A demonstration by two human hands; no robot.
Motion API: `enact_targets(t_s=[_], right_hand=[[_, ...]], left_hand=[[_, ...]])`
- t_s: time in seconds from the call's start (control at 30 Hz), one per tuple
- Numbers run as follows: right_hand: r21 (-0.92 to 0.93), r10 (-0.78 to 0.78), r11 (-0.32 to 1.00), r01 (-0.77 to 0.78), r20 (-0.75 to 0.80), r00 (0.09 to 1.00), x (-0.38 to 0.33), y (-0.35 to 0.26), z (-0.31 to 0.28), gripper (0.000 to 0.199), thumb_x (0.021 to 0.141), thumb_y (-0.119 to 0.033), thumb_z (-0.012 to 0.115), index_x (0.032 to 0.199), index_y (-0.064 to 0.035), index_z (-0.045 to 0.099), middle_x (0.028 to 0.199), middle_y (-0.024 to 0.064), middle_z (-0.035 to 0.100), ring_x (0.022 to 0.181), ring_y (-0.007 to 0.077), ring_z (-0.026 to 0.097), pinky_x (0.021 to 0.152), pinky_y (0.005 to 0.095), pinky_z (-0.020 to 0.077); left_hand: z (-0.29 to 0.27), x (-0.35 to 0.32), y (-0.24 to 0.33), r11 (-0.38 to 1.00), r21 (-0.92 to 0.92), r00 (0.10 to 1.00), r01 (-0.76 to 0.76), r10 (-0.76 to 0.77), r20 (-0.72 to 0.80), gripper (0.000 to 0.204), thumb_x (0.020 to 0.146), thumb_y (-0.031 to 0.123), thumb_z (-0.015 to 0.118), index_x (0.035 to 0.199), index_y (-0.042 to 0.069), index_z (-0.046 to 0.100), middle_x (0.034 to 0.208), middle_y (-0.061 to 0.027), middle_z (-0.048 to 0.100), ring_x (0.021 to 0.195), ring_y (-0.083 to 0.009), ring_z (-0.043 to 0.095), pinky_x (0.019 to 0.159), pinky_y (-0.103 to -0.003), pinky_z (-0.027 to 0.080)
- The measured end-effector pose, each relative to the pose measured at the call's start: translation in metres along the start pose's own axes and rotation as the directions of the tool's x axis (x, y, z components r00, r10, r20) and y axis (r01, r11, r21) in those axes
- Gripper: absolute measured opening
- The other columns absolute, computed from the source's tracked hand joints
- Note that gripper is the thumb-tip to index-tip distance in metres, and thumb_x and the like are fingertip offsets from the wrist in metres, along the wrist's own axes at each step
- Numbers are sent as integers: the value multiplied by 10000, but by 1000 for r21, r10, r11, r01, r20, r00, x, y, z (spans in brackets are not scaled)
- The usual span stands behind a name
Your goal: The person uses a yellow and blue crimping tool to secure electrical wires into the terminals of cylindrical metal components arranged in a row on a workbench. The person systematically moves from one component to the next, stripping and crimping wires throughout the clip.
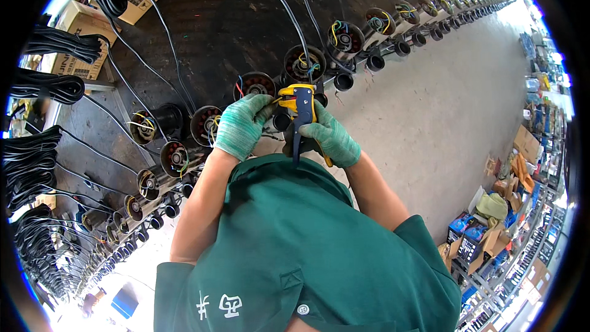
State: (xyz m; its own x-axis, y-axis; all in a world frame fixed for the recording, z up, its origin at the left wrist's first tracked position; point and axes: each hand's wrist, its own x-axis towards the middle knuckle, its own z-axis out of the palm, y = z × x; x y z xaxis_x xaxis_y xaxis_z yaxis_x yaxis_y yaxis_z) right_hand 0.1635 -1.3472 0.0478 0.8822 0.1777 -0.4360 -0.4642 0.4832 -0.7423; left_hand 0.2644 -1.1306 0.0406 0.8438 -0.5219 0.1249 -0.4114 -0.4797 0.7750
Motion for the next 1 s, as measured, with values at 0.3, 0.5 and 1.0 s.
enact_targets(t_s=[0.3, 0.5, 1.0], right_hand=[[-173, 82, 981, -84, -20, 996, -3, -9, -2, 743, 971, -236, 715, 1606, -71, 366, 1134, 91, 677, 938, 185, 725, 795, 347, 650], [-275, 26, 961, -37, -41, 999, -4, -4, -4, 647, 994, -222, 652, 1570, -60, 406, 1053, 79, 671, 847, 162, 690, 748, 313, 616], [191, -69, 978, 80, -64, 996, -12, 6, -7, 699, 930, -307, 691, 1520, -74, 396, 1098, 214, 714, 913, 380, 754, 838, 554, 642]], left_hand=[[-7, 0, 10, 991, 132, 994, -20, 6, 107, 242, 947, 78, 734, 1185, 37, 755, 1096, -185, 739, 987, -391, 728, 846, -441, 593], [-9, 4, 12, 981, 192, 986, -31, -1, 166, 220, 938, 89, 732, 1150, 48, 769, 1086, -177, 741, 965, -394, 723, 848, -446, 596], [-5, -5, 6, 986, 155, 998, -67, 67, 3, 307, 947, 100, 746, 1252, 65, 732, 1081, -175, 745, 935, -371, 735, 813, -420, 595]])
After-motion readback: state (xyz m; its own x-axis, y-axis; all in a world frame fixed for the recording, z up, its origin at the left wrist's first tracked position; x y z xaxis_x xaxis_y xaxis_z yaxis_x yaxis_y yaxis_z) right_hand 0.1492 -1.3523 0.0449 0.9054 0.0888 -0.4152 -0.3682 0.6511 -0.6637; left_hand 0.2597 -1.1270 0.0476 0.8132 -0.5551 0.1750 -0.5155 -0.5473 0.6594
